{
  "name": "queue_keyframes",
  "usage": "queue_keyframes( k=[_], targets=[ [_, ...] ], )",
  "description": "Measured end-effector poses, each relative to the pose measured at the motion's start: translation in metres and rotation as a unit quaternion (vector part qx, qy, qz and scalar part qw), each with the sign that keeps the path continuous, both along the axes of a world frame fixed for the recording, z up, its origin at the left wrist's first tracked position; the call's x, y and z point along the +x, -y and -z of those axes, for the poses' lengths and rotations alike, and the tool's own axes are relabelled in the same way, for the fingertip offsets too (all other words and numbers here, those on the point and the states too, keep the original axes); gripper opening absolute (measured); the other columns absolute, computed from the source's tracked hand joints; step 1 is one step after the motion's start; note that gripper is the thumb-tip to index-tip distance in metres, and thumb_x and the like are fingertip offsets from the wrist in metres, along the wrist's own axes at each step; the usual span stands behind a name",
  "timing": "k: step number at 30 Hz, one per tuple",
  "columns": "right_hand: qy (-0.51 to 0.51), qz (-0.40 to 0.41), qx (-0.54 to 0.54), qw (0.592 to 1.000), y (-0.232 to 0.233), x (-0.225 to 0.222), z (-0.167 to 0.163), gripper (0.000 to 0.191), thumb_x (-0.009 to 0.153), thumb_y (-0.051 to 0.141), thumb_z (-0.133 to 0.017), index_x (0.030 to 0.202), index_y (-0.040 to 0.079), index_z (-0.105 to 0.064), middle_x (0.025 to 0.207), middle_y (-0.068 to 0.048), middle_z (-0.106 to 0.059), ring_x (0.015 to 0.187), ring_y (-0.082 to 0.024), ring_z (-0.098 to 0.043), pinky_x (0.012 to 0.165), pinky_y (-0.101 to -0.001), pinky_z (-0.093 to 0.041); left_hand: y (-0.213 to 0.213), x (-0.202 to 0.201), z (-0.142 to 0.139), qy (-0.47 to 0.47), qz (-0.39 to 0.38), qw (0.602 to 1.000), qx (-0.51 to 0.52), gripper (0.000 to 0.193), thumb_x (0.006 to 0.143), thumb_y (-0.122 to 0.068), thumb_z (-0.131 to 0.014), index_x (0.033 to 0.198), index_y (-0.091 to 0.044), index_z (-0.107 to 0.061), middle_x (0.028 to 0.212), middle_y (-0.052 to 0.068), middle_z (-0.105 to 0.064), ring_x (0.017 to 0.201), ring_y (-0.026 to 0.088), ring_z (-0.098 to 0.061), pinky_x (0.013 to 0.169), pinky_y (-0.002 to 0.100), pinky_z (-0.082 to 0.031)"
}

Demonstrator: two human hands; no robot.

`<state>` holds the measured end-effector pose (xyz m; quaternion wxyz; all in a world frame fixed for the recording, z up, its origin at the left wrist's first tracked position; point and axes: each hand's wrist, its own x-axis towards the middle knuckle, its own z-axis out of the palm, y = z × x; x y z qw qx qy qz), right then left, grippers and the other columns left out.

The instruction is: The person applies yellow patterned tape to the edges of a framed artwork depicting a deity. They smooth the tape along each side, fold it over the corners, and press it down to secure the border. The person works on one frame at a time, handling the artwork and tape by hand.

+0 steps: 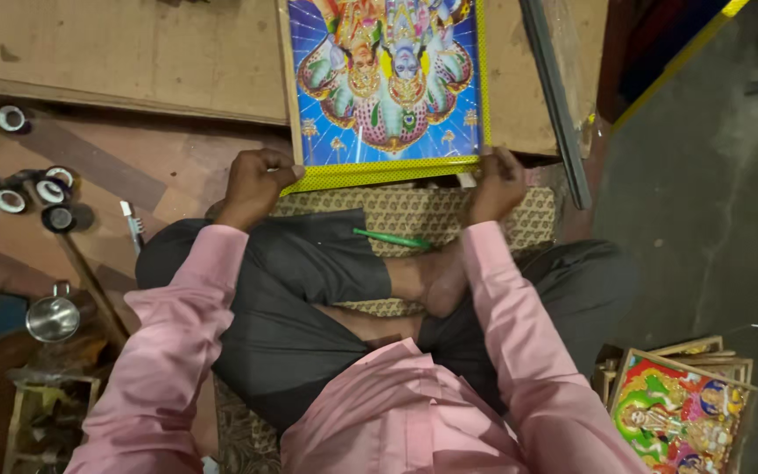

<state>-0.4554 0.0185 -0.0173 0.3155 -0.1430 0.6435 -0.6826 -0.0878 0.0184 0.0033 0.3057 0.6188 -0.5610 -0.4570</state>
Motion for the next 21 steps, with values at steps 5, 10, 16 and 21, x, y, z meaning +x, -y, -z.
queue_keyframes(
  k=[5, 10, 16, 21],
  targets=[
    [0.08, -0.057, -0.026, 0.995, -0.017, 0.105, -0.02, 0.058, 0.084, 0.0, -0.087, 0.13, -0.01, -0.054, 0.104, -0.019, -0.061, 0.073, -0.024, -0.052, 0.055, -0.0316, -0.043, 0.0, -0.003, -0.009, -0.067, -0.019, 0.995, 0.067, 0.019, 0.087, -0.016, -0.078, 0.088, 0.003, -0.074, 0.072, 0.004, -0.067, 0.064, 0.013, -0.057, 0.06, 0.031, -0.046],
    [0.156, -0.101, -0.002, 0.983, -0.026, 0.214, -0.046, 0.054, 0.075, -0.002, -0.082, 0.12, 0.008, -0.054, 0.104, -0.005, -0.069, 0.087, -0.015, -0.068, 0.071, -0.0298, -0.058, 0.0, 0.0, -0.002, -0.107, 0.002, 0.994, 0.037, 0.015, 0.087, -0.013, -0.075, 0.088, 0.002, -0.075, 0.073, 0.001, -0.069, 0.067, 0.008, -0.058, 0.06, 0.026, -0.046],
    [0.266, -0.201, 0.039, 0.942, -0.03, 0.242, -0.056, 0.035, 0.083, 0.006, -0.08, 0.114, 0.005, -0.063, 0.103, -0.008, -0.068, 0.088, -0.022, -0.067, 0.07, -0.0385, -0.055, 0.003, 0.0, 0.009, -0.185, -0.003, 0.981, 0.054, 0.014, 0.087, -0.011, -0.074, 0.089, 0.003, -0.074, 0.077, 0.002, -0.071, 0.069, 0.008, -0.062, 0.06, 0.026, -0.048],
    [0.422, -0.203, -0.025, 0.883, -0.023, 0.186, -0.049, 0.03, 0.088, 0.009, -0.073, 0.116, 0.005, -0.064, 0.109, -0.01, -0.07, 0.102, -0.028, -0.068, 0.089, -0.0491, -0.058, 0.0, -0.004, 0.002, -0.203, -0.01, 0.975, 0.088, 0.016, 0.086, -0.011, -0.075, 0.092, 0.004, -0.077, 0.079, 0.005, -0.073, 0.068, 0.011, -0.063, 0.062, 0.026, -0.048]
  ],
)
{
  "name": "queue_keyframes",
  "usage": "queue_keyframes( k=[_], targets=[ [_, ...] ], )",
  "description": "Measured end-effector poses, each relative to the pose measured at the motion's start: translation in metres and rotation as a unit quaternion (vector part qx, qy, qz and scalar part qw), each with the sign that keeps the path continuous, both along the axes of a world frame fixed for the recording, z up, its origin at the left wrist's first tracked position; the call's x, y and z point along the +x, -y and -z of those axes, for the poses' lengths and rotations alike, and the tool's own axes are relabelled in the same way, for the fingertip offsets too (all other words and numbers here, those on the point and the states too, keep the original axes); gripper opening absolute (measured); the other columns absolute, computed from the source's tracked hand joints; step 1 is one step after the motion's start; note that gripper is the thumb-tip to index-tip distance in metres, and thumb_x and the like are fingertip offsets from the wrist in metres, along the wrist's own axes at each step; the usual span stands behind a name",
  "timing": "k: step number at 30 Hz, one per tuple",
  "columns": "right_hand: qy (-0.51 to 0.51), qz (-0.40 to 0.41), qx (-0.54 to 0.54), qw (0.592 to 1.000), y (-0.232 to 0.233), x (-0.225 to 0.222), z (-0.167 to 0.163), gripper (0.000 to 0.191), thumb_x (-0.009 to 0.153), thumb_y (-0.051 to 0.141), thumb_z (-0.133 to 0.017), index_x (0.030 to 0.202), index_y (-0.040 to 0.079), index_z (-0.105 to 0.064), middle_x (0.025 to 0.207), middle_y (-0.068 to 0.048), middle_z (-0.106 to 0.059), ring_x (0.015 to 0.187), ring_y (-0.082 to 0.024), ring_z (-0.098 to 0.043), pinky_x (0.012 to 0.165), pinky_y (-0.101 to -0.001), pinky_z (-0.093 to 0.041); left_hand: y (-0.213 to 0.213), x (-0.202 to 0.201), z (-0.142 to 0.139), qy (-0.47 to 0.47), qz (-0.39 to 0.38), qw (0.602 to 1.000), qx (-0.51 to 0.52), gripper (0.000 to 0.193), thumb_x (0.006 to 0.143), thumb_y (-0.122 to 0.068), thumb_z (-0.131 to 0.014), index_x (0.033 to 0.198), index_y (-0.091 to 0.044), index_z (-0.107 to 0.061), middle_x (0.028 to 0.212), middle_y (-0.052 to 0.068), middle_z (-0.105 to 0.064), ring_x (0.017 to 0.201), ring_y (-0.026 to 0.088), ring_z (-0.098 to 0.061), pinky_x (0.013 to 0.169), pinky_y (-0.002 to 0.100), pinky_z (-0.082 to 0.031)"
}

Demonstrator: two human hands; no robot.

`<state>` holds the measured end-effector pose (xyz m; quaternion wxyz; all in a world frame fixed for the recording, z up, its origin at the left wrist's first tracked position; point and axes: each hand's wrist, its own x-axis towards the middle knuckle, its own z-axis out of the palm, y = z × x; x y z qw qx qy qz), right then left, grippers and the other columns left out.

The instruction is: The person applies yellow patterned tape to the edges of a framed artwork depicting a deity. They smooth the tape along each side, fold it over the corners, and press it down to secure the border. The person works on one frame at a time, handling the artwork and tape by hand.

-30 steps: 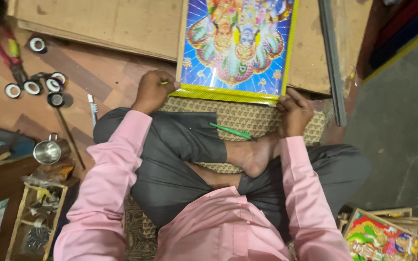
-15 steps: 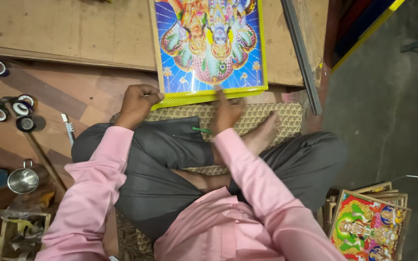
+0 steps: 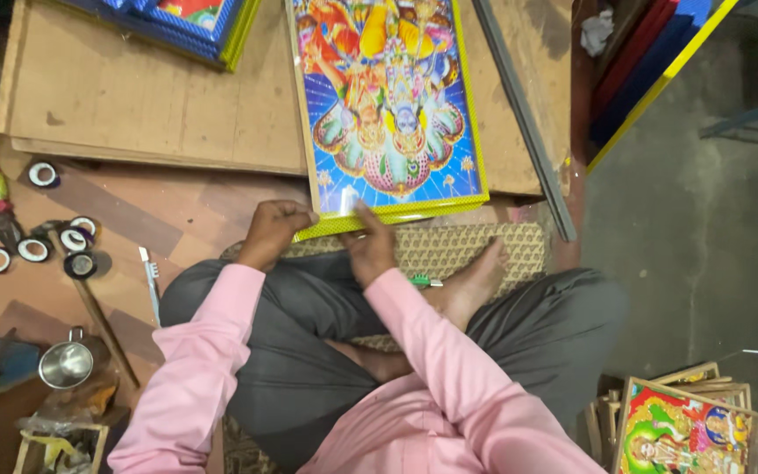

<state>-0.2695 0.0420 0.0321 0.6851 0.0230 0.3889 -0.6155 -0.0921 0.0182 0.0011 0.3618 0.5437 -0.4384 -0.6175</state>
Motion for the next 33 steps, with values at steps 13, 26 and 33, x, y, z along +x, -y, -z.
queue_keyframes(
  k=[13, 26, 33],
  targets=[
    [-0.034, 0.052, -0.146, 0.987, 0.0, -0.137, -0.007, 0.035, 0.091, -0.002, -0.071, 0.124, -0.004, -0.059, 0.116, -0.015, -0.069, 0.108, -0.031, -0.068, 0.103, -0.0464, -0.054, -0.071, -0.126, -0.004, -0.093, -0.061, 0.994, -0.024, 0.025, 0.091, -0.02, -0.075, 0.094, 0.004, -0.076, 0.085, 0.009, -0.072, 0.076, 0.014, -0.064, 0.069, 0.029, -0.05],
    [-0.512, -0.191, -0.19, 0.815, -0.053, -0.257, -0.218, 0.034, 0.076, 0.003, -0.084, 0.106, -0.004, -0.07, 0.093, -0.009, -0.073, 0.079, -0.02, -0.069, 0.074, -0.0363, -0.059, 0.048, -0.066, -0.097, 0.159, -0.28, 0.895, -0.31, 0.097, 0.089, -0.027, -0.095, 0.15, 0.011, -0.031, 0.153, 0.031, -0.037, 0.143, 0.043, -0.037, 0.117, 0.047, -0.03],
    [-0.751, -0.367, -0.286, 0.468, -0.016, -0.247, -0.347, 0.029, 0.076, 0.006, -0.082, 0.105, 0.003, -0.077, 0.08, -0.005, -0.076, 0.068, -0.009, -0.066, 0.062, -0.0281, -0.055, -0.026, -0.121, -0.053, -0.283, -0.286, 0.915, -0.047, 0.06, 0.081, -0.018, -0.087, 0.131, -0.008, -0.056, 0.115, 0.004, -0.063, 0.102, 0.02, -0.058, 0.092, 0.037, -0.046]
  ],
)
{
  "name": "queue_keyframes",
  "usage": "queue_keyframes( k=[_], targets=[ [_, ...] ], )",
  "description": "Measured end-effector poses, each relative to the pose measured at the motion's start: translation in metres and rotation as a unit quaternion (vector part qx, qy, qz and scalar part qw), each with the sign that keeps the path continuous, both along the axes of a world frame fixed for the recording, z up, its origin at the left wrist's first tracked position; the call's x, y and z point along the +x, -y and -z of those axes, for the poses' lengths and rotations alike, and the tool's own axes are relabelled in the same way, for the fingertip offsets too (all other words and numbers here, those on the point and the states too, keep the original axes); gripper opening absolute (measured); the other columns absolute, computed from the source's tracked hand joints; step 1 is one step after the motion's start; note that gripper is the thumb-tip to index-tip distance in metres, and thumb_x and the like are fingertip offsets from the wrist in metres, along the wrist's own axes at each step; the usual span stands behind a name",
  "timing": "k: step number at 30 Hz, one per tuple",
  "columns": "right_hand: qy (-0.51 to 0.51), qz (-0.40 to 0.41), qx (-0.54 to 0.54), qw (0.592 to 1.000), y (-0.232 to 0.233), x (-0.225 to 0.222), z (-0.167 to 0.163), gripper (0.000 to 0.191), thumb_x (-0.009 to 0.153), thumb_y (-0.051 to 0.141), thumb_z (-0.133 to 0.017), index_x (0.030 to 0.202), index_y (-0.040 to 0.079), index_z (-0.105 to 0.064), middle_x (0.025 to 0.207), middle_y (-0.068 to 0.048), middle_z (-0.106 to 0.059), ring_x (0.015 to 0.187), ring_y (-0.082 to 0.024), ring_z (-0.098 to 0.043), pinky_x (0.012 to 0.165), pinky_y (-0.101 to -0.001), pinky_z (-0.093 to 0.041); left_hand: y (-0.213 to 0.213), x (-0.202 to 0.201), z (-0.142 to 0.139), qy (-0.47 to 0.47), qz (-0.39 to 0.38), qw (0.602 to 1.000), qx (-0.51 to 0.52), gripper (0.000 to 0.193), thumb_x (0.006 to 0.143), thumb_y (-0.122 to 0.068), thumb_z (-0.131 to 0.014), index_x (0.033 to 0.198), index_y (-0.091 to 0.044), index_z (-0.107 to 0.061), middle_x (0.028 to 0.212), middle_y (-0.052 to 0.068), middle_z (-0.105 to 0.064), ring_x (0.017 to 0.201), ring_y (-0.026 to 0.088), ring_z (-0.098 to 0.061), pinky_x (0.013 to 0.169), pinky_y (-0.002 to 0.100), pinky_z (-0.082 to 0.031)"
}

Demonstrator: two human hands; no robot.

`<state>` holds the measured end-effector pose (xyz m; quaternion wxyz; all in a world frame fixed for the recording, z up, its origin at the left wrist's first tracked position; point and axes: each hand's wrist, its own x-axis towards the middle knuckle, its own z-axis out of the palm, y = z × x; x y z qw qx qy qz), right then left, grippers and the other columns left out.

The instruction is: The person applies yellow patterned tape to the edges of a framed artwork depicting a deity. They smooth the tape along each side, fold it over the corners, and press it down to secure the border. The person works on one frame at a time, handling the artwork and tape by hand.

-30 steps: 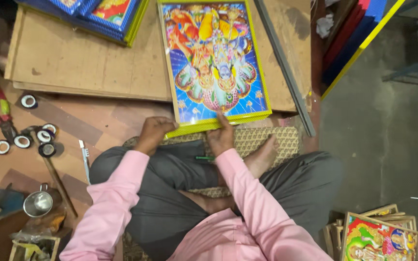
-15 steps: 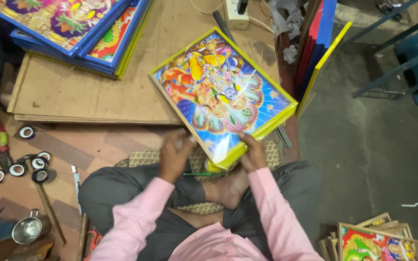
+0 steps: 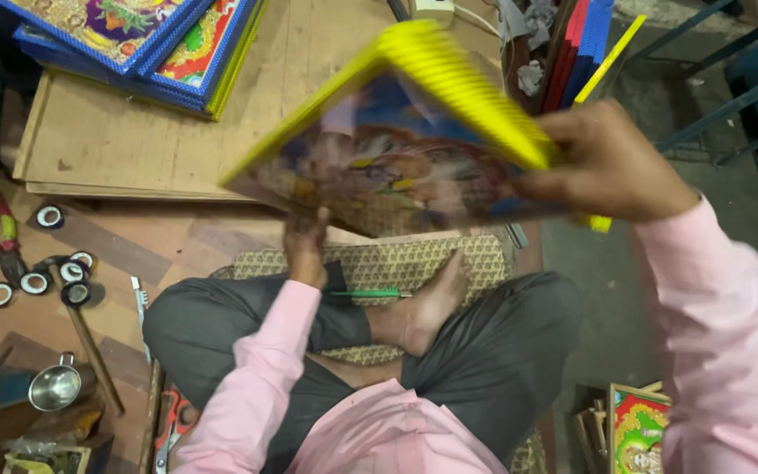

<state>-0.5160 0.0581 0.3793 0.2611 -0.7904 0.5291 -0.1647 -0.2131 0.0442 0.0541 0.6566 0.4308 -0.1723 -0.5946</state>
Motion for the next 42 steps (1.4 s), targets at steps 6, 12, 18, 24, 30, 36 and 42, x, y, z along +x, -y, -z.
queue_keyframes(
  k=[6, 12, 18, 24, 30, 36, 42],
  targets=[
    [-0.098, -0.157, -0.071, 0.98, 0.034, 0.084, -0.009, 0.034, 0.074, 0.019, -0.084, 0.104, 0.006, -0.077, 0.079, -0.017, -0.073, 0.063, -0.027, -0.072, 0.06, -0.0376, -0.054, -0.006, -0.026, 0.023, -0.308, 0.198, 0.926, -0.092, 0.033, 0.107, -0.021, -0.075, 0.089, -0.008, -0.05, 0.081, 0.001, -0.044, 0.066, 0.015, -0.046, 0.075, 0.041, -0.05],
    [-0.146, -0.178, -0.064, 0.971, 0.045, 0.114, 0.027, 0.028, 0.072, 0.013, -0.078, 0.099, 0.008, -0.077, 0.082, -0.018, -0.071, 0.075, -0.036, -0.069, 0.068, -0.0429, -0.054, -0.005, -0.017, 0.004, -0.092, 0.115, 0.983, 0.106, 0.028, 0.088, -0.019, -0.075, 0.113, -0.014, -0.065, 0.09, -0.001, -0.068, 0.079, 0.016, -0.063, 0.073, 0.035, -0.051],
    [-0.132, -0.187, -0.092, 0.969, 0.068, 0.107, 0.047, 0.032, 0.069, 0.017, -0.082, 0.099, 0.006, -0.077, 0.08, -0.02, -0.07, 0.071, -0.037, -0.068, 0.066, -0.0436, -0.053, -0.043, -0.012, -0.096, 0.431, 0.108, 0.889, -0.113, 0.039, 0.088, -0.021, -0.08, 0.122, -0.006, -0.07, 0.115, 0.011, -0.073, 0.107, 0.026, -0.072, 0.092, 0.037, -0.056],
    [-0.13, -0.14, -0.069, 0.979, 0.076, 0.097, 0.051, 0.035, 0.072, 0.023, -0.085, 0.103, 0.008, -0.078, 0.071, -0.021, -0.066, 0.06, -0.035, -0.065, 0.059, -0.0432, -0.051, -0.01, 0.0, -0.225, 0.662, -0.059, 0.581, -0.469, 0.034, 0.087, -0.011, -0.073, 0.119, -0.001, -0.071, 0.123, 0.019, -0.072, 0.105, 0.035, -0.067, 0.105, 0.053, -0.035],
    [-0.071, -0.058, -0.123, 0.988, 0.06, 0.075, 0.044, 0.037, 0.067, 0.03, -0.09, 0.094, 0.007, -0.079, 0.074, -0.017, -0.071, 0.061, -0.029, -0.067, 0.058, -0.0391, -0.051, 0.044, -0.018, -0.253, 0.689, 0.154, 0.615, -0.352, 0.005, 0.084, -0.011, -0.074, 0.078, -0.011, -0.074, 0.077, 0.01, -0.073, 0.08, 0.029, -0.069, 0.082, 0.048, -0.036],
    [0.08, 0.022, -0.056, 0.995, 0.059, 0.056, 0.053, 0.019, 0.086, 0.022, -0.08, 0.092, 0.004, -0.079, 0.069, -0.011, -0.071, 0.061, -0.013, -0.063, 0.06, -0.0314, -0.052, 0.051, -0.026, -0.243, 0.723, 0.125, 0.576, -0.36, 0.008, 0.083, -0.012, -0.073, 0.076, -0.008, -0.073, 0.073, 0.015, -0.071, 0.077, 0.032, -0.068, 0.081, 0.046, -0.036],
    [0.085, 0.045, -0.09, 0.991, 0.064, 0.059, 0.073, 0.018, 0.09, 0.02, -0.077, 0.092, 0.003, -0.076, 0.068, -0.012, -0.068, 0.061, -0.015, -0.061, 0.058, -0.0338, -0.048, 0.072, -0.028, -0.247, 0.72, 0.213, 0.603, -0.268, 0.015, 0.084, -0.022, -0.076, 0.079, -0.008, -0.077, 0.08, 0.018, -0.072, 0.081, 0.037, -0.068, 0.081, 0.049, -0.039]
  ],
)
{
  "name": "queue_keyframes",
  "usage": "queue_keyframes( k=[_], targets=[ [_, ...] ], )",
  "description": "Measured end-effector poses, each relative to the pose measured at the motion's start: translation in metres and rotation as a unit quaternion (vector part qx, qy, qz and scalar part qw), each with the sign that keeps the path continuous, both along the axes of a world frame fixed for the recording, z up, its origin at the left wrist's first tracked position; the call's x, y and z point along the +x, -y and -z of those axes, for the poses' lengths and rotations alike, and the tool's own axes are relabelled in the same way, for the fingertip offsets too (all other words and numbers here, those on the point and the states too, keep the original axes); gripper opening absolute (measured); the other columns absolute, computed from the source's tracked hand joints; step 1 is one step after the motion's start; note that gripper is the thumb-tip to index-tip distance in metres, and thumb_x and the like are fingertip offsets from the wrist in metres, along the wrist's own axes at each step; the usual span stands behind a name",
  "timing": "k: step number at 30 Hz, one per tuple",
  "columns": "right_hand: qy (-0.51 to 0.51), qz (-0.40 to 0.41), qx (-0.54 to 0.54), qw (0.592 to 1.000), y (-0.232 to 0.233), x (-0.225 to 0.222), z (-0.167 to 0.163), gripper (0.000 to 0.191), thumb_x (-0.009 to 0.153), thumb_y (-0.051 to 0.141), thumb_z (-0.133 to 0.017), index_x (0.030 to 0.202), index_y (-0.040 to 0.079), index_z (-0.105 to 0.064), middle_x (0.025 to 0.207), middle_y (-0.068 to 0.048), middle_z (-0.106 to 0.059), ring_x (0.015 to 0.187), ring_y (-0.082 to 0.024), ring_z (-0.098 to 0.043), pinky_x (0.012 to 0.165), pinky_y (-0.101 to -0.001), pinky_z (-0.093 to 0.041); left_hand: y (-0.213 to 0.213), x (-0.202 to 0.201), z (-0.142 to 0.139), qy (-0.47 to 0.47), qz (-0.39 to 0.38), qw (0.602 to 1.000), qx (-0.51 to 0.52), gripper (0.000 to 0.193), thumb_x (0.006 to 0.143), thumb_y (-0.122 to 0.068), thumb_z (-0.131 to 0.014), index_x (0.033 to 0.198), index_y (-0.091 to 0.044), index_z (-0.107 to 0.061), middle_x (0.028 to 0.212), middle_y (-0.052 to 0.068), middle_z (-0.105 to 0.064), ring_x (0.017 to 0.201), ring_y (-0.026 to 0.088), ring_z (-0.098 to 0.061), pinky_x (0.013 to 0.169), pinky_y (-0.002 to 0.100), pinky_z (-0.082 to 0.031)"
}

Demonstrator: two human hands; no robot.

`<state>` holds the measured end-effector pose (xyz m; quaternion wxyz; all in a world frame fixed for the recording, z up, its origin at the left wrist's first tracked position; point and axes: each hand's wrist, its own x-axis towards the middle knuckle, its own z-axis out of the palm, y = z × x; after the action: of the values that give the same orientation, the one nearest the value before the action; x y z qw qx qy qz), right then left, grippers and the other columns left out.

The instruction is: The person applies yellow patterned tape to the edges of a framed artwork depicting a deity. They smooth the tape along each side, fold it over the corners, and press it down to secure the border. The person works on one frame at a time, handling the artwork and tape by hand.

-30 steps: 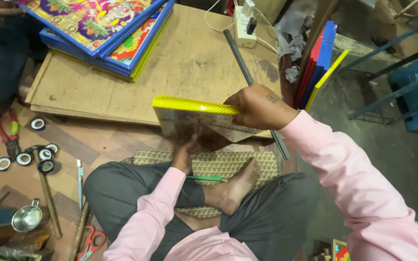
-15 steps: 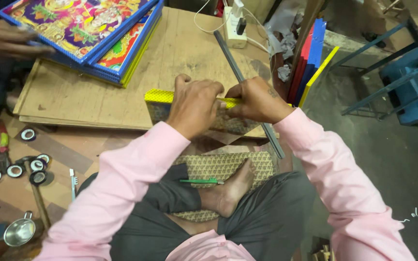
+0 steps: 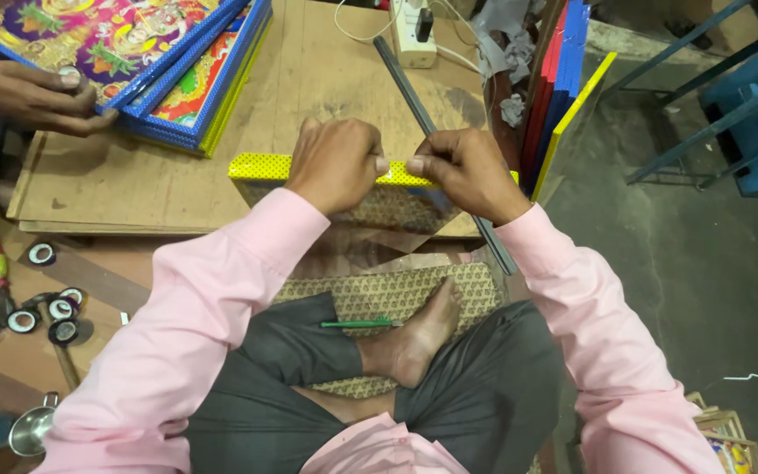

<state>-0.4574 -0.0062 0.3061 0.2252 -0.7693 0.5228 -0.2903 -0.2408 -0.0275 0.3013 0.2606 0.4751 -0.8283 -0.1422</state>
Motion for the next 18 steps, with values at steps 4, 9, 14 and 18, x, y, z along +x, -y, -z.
queue_keyframes(
  k=[4, 9, 14, 18],
  targets=[
    [-0.059, 0.002, -0.035, 0.998, 0.005, 0.001, 0.002, 0.021, 0.091, 0.023, -0.076, 0.091, 0.002, -0.076, 0.07, -0.016, -0.067, 0.06, -0.024, -0.063, 0.06, -0.0386, -0.047, 0.007, 0.004, 0.0, -0.022, 0.025, 0.999, 0.013, 0.019, 0.082, -0.026, -0.078, 0.083, -0.008, -0.077, 0.081, 0.017, -0.073, 0.082, 0.036, -0.07, 0.085, 0.051, -0.04],
    [-0.043, 0.003, -0.045, 0.998, 0.003, 0.004, 0.0, 0.021, 0.09, 0.024, -0.074, 0.092, 0.003, -0.076, 0.072, -0.018, -0.068, 0.061, -0.025, -0.067, 0.06, -0.039, -0.049, 0.017, 0.0, 0.001, -0.022, 0.059, 0.995, 0.08, 0.022, 0.078, -0.033, -0.083, 0.084, -0.012, -0.078, 0.084, 0.015, -0.074, 0.088, 0.035, -0.07, 0.085, 0.052, -0.042],
    [-0.058, -0.017, 0.015, 0.998, -0.001, -0.025, -0.008, 0.025, 0.093, 0.027, -0.074, 0.1, 0.003, -0.076, 0.074, -0.012, -0.069, 0.061, -0.017, -0.064, 0.058, -0.0345, -0.049, 0.021, -0.005, 0.005, -0.021, 0.016, 0.996, 0.09, 0.023, 0.074, -0.033, -0.086, 0.076, -0.012, -0.077, 0.084, 0.012, -0.074, 0.087, 0.032, -0.07, 0.086, 0.05, -0.046],
    [0.022, 0.005, 0.116, 0.993, -0.002, -0.061, -0.002, 0.026, 0.094, 0.027, -0.077, 0.092, 0.001, -0.076, 0.071, -0.002, -0.067, 0.065, -0.007, -0.056, 0.057, -0.0274, -0.046, 0.02, -0.007, 0.007, -0.019, 0.02, 0.998, 0.051, 0.022, 0.073, -0.033, -0.087, 0.074, -0.013, -0.078, 0.08, 0.013, -0.074, 0.083, 0.034, -0.069, 0.088, 0.051, -0.041]
  ],
)
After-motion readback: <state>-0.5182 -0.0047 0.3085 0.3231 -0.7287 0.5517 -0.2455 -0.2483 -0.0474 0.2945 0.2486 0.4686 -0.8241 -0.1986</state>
